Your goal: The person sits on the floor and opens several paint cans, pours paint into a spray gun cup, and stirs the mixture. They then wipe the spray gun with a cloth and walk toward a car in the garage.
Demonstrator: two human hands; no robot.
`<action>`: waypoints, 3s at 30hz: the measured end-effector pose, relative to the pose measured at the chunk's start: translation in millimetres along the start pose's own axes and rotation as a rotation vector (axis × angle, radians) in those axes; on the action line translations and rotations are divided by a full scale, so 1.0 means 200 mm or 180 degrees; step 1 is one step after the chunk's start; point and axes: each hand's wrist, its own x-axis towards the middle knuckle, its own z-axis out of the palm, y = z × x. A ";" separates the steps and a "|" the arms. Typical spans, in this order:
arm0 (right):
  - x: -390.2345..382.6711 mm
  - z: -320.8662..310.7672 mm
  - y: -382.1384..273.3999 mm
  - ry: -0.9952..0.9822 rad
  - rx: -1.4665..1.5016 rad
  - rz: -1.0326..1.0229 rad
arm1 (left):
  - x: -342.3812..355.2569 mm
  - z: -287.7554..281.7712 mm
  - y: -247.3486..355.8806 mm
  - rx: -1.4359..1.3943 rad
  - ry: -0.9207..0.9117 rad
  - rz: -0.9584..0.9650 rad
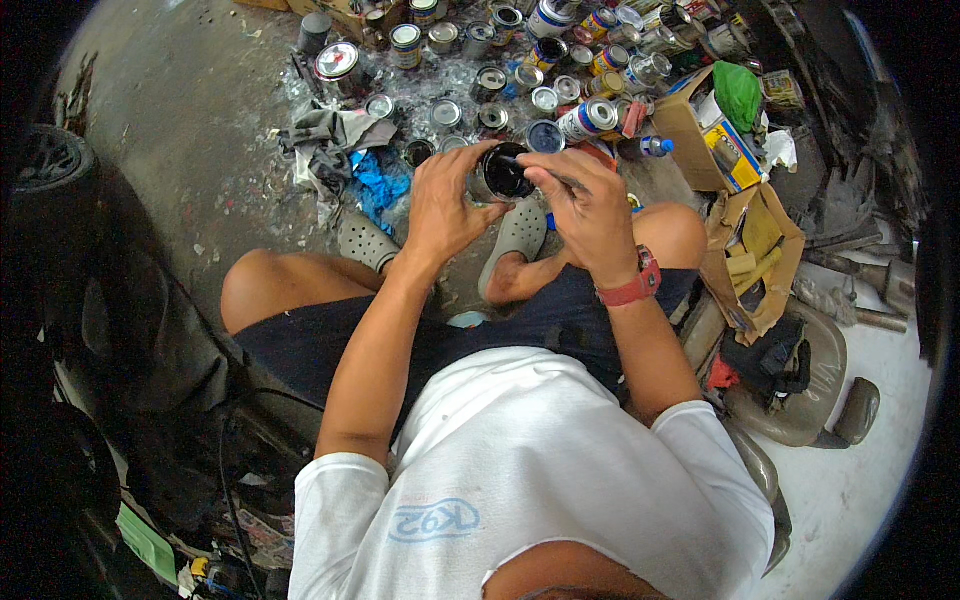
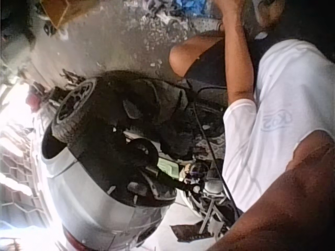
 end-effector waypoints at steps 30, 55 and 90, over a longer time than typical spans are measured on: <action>-0.13 -0.17 0.28 0.1160 0.2319 0.1469 | -0.01 0.02 -0.06 0.0177 0.0184 -0.0226; -0.22 -0.31 0.33 0.1166 0.2939 0.1691 | -0.02 0.04 -0.01 -0.0220 -0.0202 -0.0277; -0.23 -0.23 0.25 0.1156 0.1645 0.1669 | -0.01 0.09 -0.02 -0.0199 -0.0651 -0.0121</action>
